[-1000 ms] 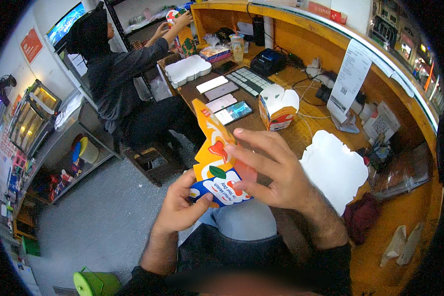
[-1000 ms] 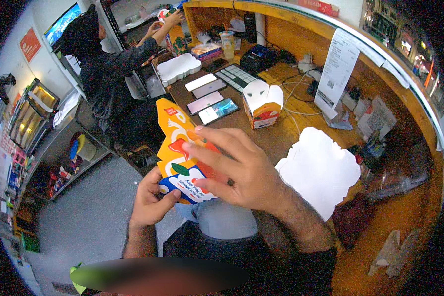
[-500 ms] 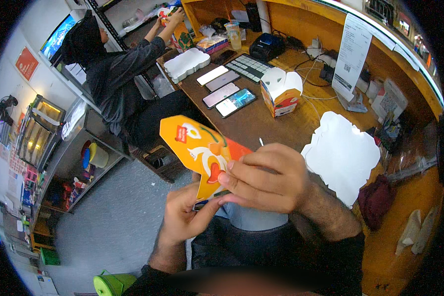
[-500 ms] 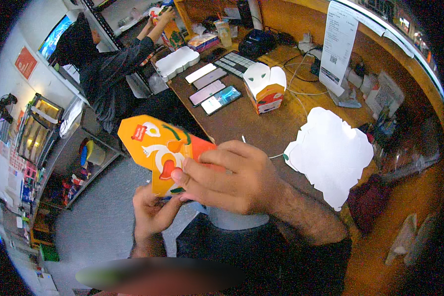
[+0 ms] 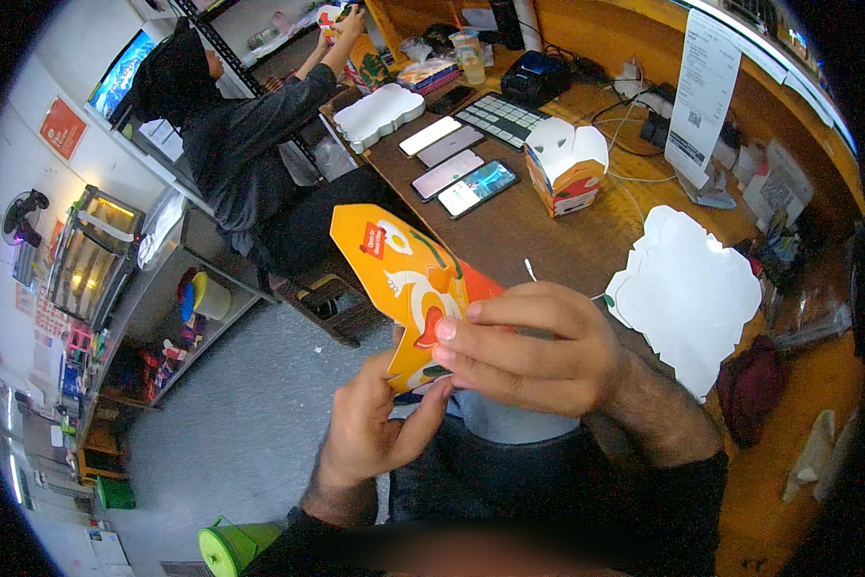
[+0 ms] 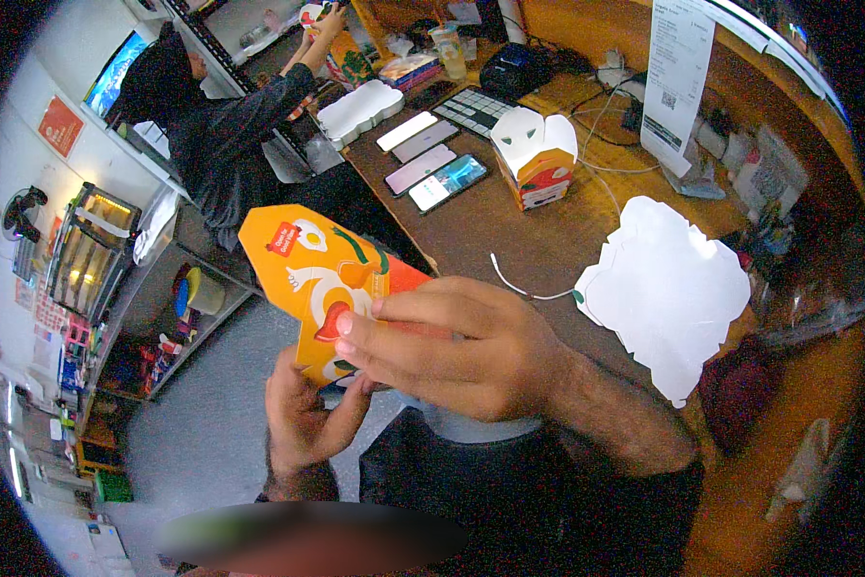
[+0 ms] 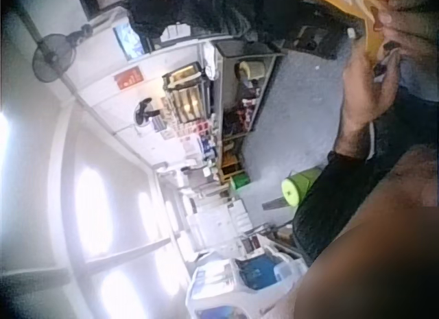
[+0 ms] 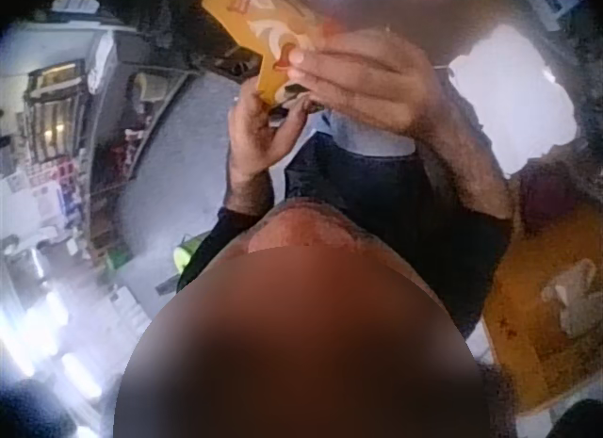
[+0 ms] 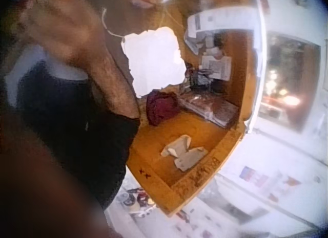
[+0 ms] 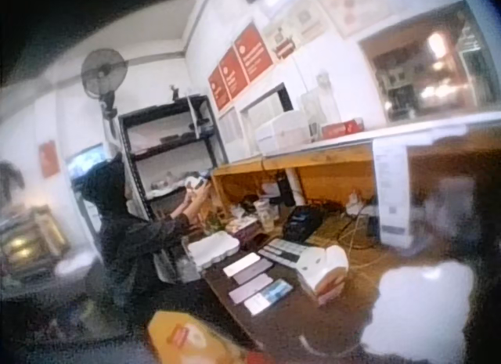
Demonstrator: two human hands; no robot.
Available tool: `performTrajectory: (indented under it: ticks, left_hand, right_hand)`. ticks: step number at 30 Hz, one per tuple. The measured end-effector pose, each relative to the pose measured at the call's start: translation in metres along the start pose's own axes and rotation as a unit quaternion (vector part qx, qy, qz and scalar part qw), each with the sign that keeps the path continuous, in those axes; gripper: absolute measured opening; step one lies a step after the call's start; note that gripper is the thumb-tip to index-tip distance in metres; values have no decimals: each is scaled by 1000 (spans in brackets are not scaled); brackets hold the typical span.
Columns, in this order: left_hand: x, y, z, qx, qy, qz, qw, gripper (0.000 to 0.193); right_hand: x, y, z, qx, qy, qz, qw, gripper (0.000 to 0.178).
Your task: The person folds and assembles flat, colorful printed cardboard boxes into three-dimensional containers. They repeatedly fold flaps, tuck tabs, and shape the boxes by hand, then place the finished boxes on the counter.
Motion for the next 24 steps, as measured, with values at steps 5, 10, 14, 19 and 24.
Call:
performTrajectory:
  ticks: [5, 10, 14, 19, 24]
  left_hand:
    - [6, 0, 0, 28, -36, -23, 999, 28]
    - [13, 2, -1, 45, -73, 12, 996, 25]
    - [18, 11, 0, 99, -66, 68, 991, 24]
    - [20, 14, 4, 116, -82, 98, 985, 25]
    - [18, 15, 4, 174, -75, 106, 976, 21]
  right_hand:
    - [-2, 2, 4, -13, -30, 33, 999, 46]
    - [-4, 6, 6, 2, -50, 53, 997, 49]
    - [-5, 7, 13, 51, -22, 73, 996, 49]
    - [-6, 9, 15, 114, -32, 79, 990, 39]
    - [-9, 13, 15, 167, -48, 106, 979, 32]
Point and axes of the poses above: each hand's wrist, its own x-axis towards the middle knuckle, its own z-axis out of the palm, y = z × x, the point moved 5 cm from there along x, towards the middle knuckle, and after that the axes turned 5 degrees about -x, right-handed, at the moved point
